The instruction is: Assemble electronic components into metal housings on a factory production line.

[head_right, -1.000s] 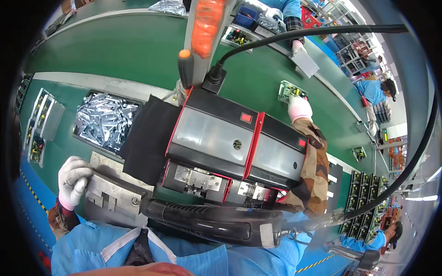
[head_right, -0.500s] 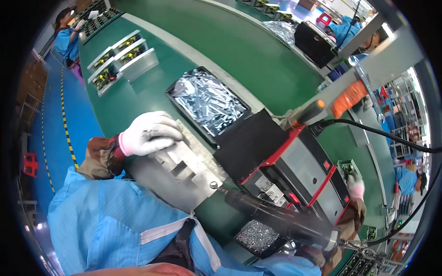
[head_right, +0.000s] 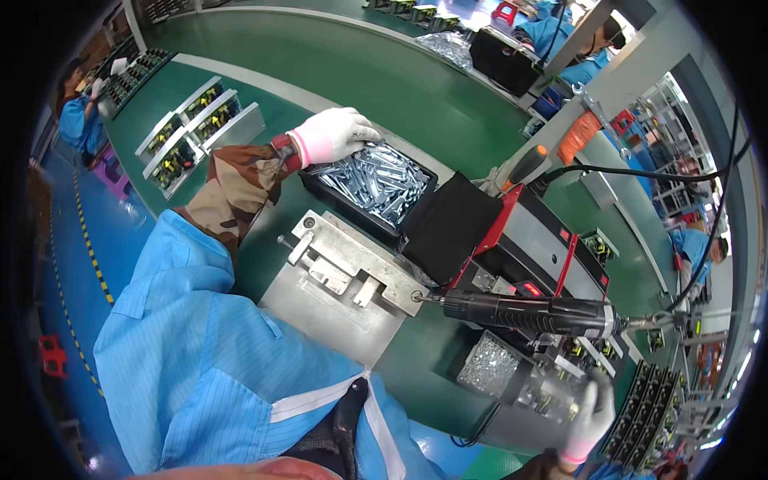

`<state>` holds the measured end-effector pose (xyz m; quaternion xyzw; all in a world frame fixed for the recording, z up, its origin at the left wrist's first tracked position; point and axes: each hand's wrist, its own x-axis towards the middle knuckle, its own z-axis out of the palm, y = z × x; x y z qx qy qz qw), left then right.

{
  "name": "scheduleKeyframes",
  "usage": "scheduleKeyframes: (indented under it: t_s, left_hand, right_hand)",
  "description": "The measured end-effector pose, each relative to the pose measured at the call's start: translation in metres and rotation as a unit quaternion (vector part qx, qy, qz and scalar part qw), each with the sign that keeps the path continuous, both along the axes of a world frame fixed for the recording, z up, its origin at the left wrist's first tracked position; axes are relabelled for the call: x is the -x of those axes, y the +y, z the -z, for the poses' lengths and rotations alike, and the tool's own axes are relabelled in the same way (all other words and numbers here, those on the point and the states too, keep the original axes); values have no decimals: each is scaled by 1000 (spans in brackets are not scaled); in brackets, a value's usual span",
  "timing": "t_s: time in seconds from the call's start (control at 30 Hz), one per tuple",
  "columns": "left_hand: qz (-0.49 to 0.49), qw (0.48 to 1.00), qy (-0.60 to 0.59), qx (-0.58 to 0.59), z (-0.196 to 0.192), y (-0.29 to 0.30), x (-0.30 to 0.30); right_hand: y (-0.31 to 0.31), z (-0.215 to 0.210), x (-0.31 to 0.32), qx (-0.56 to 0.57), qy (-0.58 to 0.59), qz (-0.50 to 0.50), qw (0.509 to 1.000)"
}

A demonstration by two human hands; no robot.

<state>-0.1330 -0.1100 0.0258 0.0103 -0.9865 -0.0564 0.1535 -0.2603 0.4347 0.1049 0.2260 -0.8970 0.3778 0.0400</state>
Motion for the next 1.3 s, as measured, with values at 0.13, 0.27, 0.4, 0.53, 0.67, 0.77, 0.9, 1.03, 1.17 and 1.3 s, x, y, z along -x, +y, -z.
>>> scheduleKeyframes:
  t_s: [0.13,0.27,0.4,0.53,0.67,0.77,0.9,1.03,1.17,1.3]
  left_hand:
    - [-23,1000,12,9,6,0,7]
    - [-24,999,32,37,14,-4,-7]
    - [-24,994,73,72,8,0,-24]
    - [-37,967,214,-135,-7,12,-65]
    - [79,949,203,-227,-16,53,-106]
    - [92,952,167,-240,-19,85,-122]
    - [155,955,177,-180,-16,111,-128]
    - [204,944,232,-119,-1,123,-113]
    - [193,959,169,-118,4,126,-113]
    - [160,961,199,-104,6,131,-115]
  right_hand:
    - [-9,25,-69,17,-29,35,999]
    - [-38,73,-68,-101,41,-41,993]
    - [-70,95,-70,-111,-34,7,993]
    - [-76,108,-56,-216,40,-14,975]
    - [-65,117,-56,-183,27,0,983]
    - [-64,120,-55,-146,41,-3,988]
    - [-76,121,-56,-108,87,-7,990]
    - [-79,122,-71,-65,69,60,994]
    - [-103,105,-101,167,-90,71,979]
    - [-135,96,-130,258,-255,-65,929]
